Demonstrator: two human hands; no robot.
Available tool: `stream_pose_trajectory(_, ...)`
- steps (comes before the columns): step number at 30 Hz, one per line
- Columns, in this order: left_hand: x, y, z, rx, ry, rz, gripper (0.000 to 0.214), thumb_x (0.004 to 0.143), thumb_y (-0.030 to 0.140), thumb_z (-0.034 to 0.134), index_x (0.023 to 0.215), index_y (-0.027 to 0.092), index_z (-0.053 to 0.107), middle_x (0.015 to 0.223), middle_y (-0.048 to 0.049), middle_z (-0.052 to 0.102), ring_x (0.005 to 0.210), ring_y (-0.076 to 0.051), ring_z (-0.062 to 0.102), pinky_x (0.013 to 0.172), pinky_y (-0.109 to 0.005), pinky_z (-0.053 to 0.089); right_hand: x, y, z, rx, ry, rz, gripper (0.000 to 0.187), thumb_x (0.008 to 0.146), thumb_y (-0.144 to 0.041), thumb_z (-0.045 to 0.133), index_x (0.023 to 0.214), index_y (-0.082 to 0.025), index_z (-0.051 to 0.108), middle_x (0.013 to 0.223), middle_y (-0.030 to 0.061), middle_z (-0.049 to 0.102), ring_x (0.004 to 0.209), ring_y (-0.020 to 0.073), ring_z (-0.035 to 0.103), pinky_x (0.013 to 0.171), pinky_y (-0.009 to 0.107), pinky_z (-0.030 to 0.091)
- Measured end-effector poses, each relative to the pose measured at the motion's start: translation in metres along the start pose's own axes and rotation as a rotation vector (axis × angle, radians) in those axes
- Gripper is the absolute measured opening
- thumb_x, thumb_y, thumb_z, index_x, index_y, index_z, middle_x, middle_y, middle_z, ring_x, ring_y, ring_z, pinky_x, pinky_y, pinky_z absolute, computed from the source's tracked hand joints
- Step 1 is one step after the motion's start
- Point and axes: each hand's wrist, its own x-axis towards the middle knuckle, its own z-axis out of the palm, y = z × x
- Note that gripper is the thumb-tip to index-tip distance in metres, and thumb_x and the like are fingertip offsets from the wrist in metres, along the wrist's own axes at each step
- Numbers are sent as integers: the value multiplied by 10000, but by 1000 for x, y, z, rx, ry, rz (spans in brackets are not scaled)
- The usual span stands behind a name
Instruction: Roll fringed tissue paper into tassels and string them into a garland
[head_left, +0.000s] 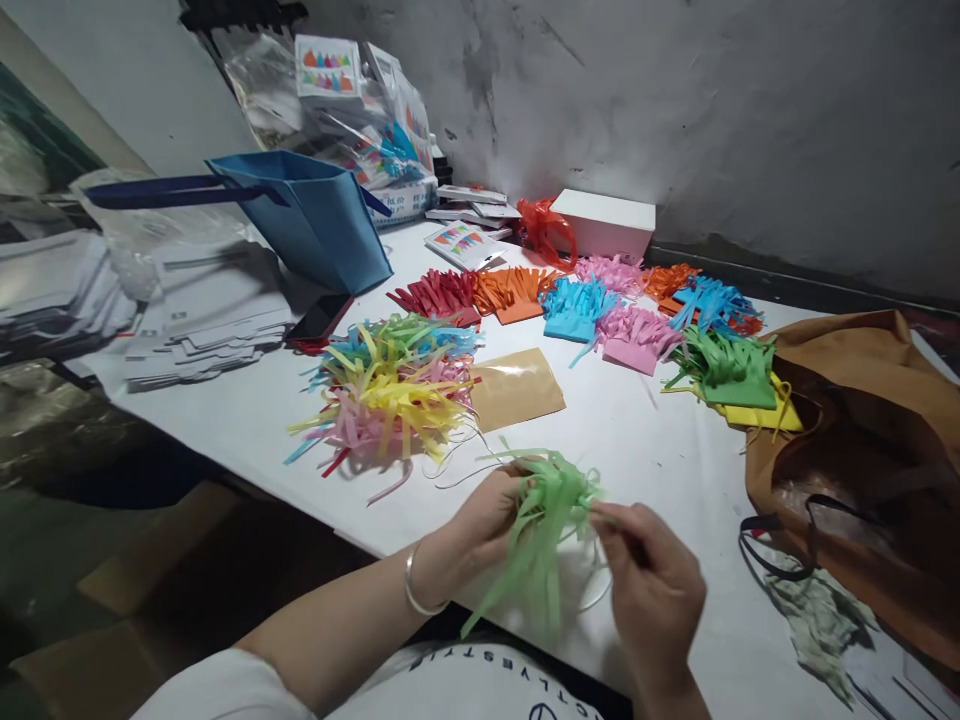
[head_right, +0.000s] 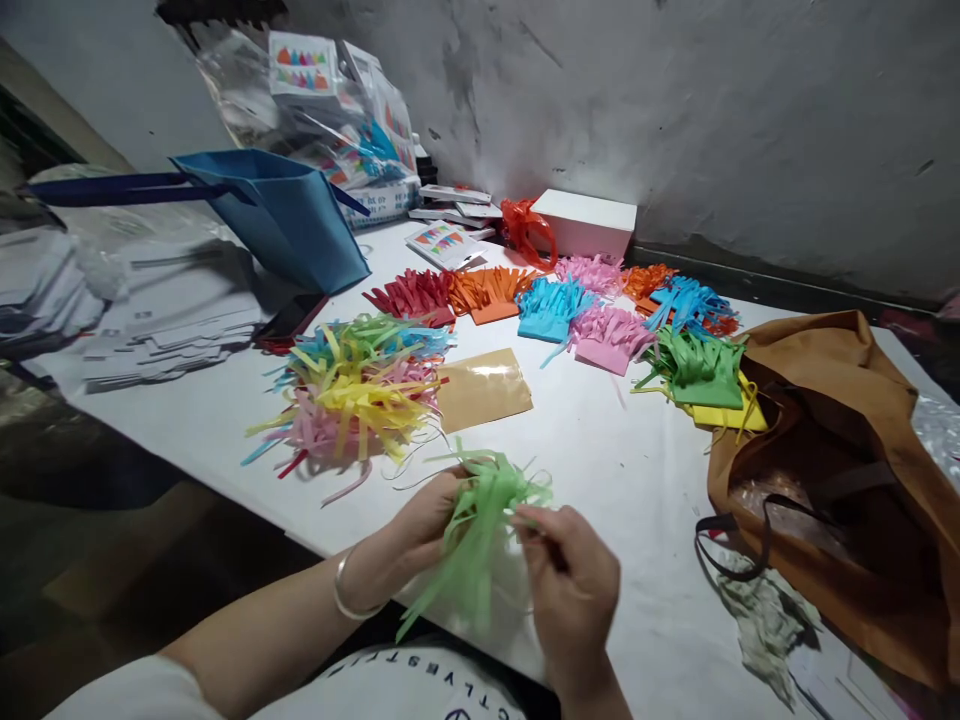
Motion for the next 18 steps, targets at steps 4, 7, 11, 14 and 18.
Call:
stream_pose_trajectory(4,-19,20,-29,483,387,477,402,720,132,656,1113,198,609,990,-43,632,893,-181,604,789,-288,488,2,2,-13,156,86,452,113,836,-331,748,851,-220,733,726,-14,670,615,96,577,536,172,448)
stream_pose_trajectory(7,-39,27,-21,945,248,898,358,857,176,599,1209,229,569,1284,-103,563,1206,-243,515,1024,-389,415,2,-1,-5,298,-14,552,158,805,-364,772,802,-210,739,697,-12,661,588,88,533,523,176,425)
stream_pose_trajectory(11,-52,22,12,1250,-301,736,251,979,207,455,1173,208,615,1073,-86,688,1046,-214,607,1107,-446,345,-4,-3,7,485,-126,514,91,813,-313,770,796,-228,740,641,-31,613,585,81,477,552,189,402)
stream_pose_trajectory(14,-45,22,15,1174,-356,492,246,1001,273,439,998,190,671,879,-47,712,820,-168,639,914,-342,486,-13,4,2,535,-101,513,46,818,-280,765,817,-238,747,631,-34,582,580,81,438,536,196,361)
stream_pose_trajectory(18,-32,33,-15,1134,-196,388,224,971,309,500,915,178,674,885,-52,716,822,-178,653,747,-282,510,-21,15,-13,530,35,527,58,811,-297,766,813,-240,755,625,-26,564,552,85,410,492,204,321)
